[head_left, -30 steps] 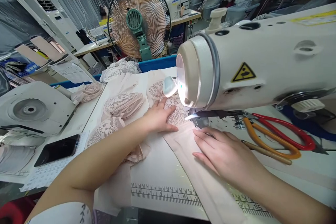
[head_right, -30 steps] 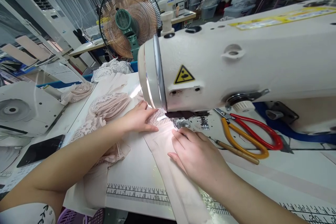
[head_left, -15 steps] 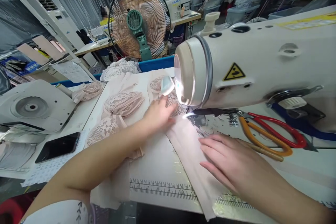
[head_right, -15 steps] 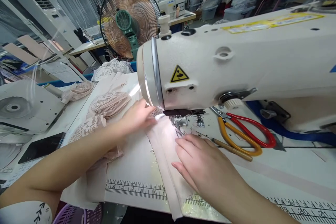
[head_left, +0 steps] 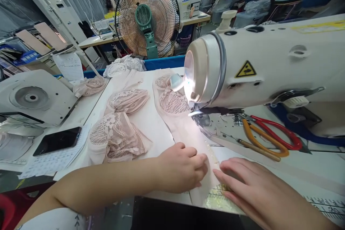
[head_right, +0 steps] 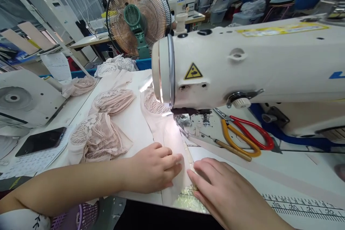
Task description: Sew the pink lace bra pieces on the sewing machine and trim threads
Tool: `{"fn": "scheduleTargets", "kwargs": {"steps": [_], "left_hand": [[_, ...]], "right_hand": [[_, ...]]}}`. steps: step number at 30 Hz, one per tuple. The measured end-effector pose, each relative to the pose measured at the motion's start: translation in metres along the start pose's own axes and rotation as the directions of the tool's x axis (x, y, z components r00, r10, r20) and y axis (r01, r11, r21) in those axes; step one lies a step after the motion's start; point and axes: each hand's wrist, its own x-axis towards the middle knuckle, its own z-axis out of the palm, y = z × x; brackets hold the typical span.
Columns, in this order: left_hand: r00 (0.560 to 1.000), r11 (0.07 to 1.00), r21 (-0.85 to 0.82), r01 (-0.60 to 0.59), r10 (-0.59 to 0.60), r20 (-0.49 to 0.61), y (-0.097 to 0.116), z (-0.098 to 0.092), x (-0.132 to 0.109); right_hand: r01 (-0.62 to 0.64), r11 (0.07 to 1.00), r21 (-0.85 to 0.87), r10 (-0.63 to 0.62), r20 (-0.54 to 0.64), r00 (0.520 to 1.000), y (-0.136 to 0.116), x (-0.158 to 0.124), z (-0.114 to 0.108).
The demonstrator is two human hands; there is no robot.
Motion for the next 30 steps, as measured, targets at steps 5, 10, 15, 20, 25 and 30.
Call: {"fn": "scheduleTargets", "kwargs": {"steps": [5, 10, 15, 20, 25, 30], "left_hand": [[0.998, 0.999, 0.044, 0.006, -0.004, -0.055, -0.007, 0.001, -0.003], [0.996, 0.997, 0.064, -0.049, 0.053, -0.07, -0.016, -0.001, -0.002], [0.998, 0.998, -0.001, -0.07, 0.07, -0.001, -0.025, -0.002, 0.002], [0.998, 0.998, -0.046, -0.035, 0.037, 0.049, -0.034, -0.002, 0.005], [0.997, 0.997, -0.054, -0.055, 0.058, 0.055, -0.047, -0.005, 0.007], [0.995, 0.998, -0.039, -0.058, 0.061, 0.077, -0.06, 0.0, 0.009]], "right_hand": [[-0.007, 1.0, 0.024, 0.005, 0.089, 0.996, 0.004, 0.001, 0.009], [-0.001, 1.0, -0.009, 0.002, 0.111, 0.994, 0.007, 0.008, 0.01], [0.013, 0.999, -0.046, -0.011, 0.054, 0.998, 0.013, 0.017, 0.011], [-0.007, 0.991, -0.131, 0.017, 0.071, 0.997, 0.019, 0.024, 0.017], [-0.018, 0.977, -0.212, 0.023, 0.022, 0.999, 0.024, 0.033, 0.018], [0.003, 0.972, -0.234, 0.008, 0.047, 0.999, 0.026, 0.045, 0.015]]}}
